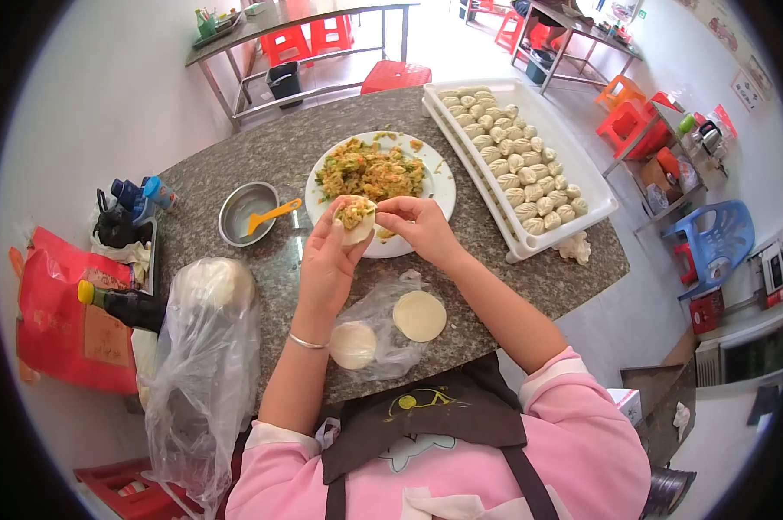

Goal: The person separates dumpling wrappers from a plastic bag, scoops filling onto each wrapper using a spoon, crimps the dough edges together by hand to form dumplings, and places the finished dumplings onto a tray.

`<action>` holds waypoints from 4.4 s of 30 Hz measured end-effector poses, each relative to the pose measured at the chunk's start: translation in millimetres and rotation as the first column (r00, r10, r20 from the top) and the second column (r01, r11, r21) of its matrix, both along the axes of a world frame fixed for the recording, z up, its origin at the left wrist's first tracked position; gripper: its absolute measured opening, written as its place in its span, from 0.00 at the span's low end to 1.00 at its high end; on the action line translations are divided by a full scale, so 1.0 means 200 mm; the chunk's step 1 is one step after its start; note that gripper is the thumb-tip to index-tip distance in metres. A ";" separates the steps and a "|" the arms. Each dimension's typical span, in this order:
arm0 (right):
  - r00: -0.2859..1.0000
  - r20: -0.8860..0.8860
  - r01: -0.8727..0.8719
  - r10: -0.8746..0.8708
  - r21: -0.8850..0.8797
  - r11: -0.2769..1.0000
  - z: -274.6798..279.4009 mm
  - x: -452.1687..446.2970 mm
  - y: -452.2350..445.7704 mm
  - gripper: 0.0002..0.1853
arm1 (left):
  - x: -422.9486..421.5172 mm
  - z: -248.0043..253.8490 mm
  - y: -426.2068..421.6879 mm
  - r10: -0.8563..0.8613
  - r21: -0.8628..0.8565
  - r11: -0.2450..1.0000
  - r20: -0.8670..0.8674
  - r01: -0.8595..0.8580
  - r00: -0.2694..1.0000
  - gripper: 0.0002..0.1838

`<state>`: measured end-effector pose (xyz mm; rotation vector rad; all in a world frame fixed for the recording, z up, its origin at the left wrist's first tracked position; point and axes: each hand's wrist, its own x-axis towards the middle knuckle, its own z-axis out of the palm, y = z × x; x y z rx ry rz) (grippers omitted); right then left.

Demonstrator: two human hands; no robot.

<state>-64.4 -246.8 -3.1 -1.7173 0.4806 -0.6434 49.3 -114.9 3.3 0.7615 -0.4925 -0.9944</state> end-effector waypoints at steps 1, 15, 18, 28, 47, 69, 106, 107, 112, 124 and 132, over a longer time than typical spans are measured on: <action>1.000 -0.001 -0.010 0.010 0.006 1.000 0.00 0.01 0.01 0.12 | 0.01 0.00 0.02 0.016 -0.006 1.000 -0.019 -0.016 1.000 0.23; 0.972 0.224 0.195 -0.067 -0.620 0.760 0.04 0.09 0.09 0.06 | 0.00 -0.05 0.02 0.110 -0.005 0.994 0.215 -0.111 0.970 0.25; 0.960 0.261 0.229 -0.105 -0.507 0.831 0.06 0.08 0.10 0.07 | 0.01 -0.07 0.01 0.185 0.043 0.981 0.121 -0.192 0.975 0.21; 0.987 0.151 0.055 -0.058 0.028 0.998 -0.02 0.05 0.07 0.09 | -0.01 -0.07 0.02 0.245 0.022 0.964 0.329 -0.266 0.912 0.17; 0.979 0.176 0.111 -0.104 -0.030 0.993 0.00 0.03 0.11 0.07 | -0.06 -0.10 0.01 0.357 -0.133 0.932 0.500 -0.338 0.789 0.08; 0.986 0.163 0.043 0.017 -0.358 0.933 0.00 0.02 0.06 0.06 | -0.03 -0.10 0.01 0.257 0.058 0.949 0.424 -0.309 0.869 0.10; 0.990 0.143 0.052 0.003 -0.385 0.922 0.01 -0.01 0.03 0.05 | -0.04 -0.09 0.01 0.223 0.167 0.940 0.355 -0.296 0.908 0.08; 0.992 0.130 0.030 0.009 -0.291 0.956 0.00 -0.02 0.02 0.06 | -0.04 -0.09 0.01 0.191 0.189 0.948 0.303 -0.255 0.934 0.09; 0.987 -0.001 -0.159 0.159 0.040 0.986 -0.01 -0.04 -0.02 0.08 | -0.04 -0.11 0.02 0.136 0.131 0.970 0.405 -0.205 0.904 0.10; 0.998 0.037 -0.045 0.057 -0.277 0.960 0.00 -0.02 0.04 0.06 | -0.06 -0.08 0.02 0.239 0.174 0.938 0.304 -0.300 0.922 0.10; 0.986 -0.030 -0.164 0.164 -0.006 0.986 0.01 -0.04 -0.01 0.07 | -0.03 -0.12 0.03 0.099 0.125 0.980 0.380 -0.157 0.919 0.07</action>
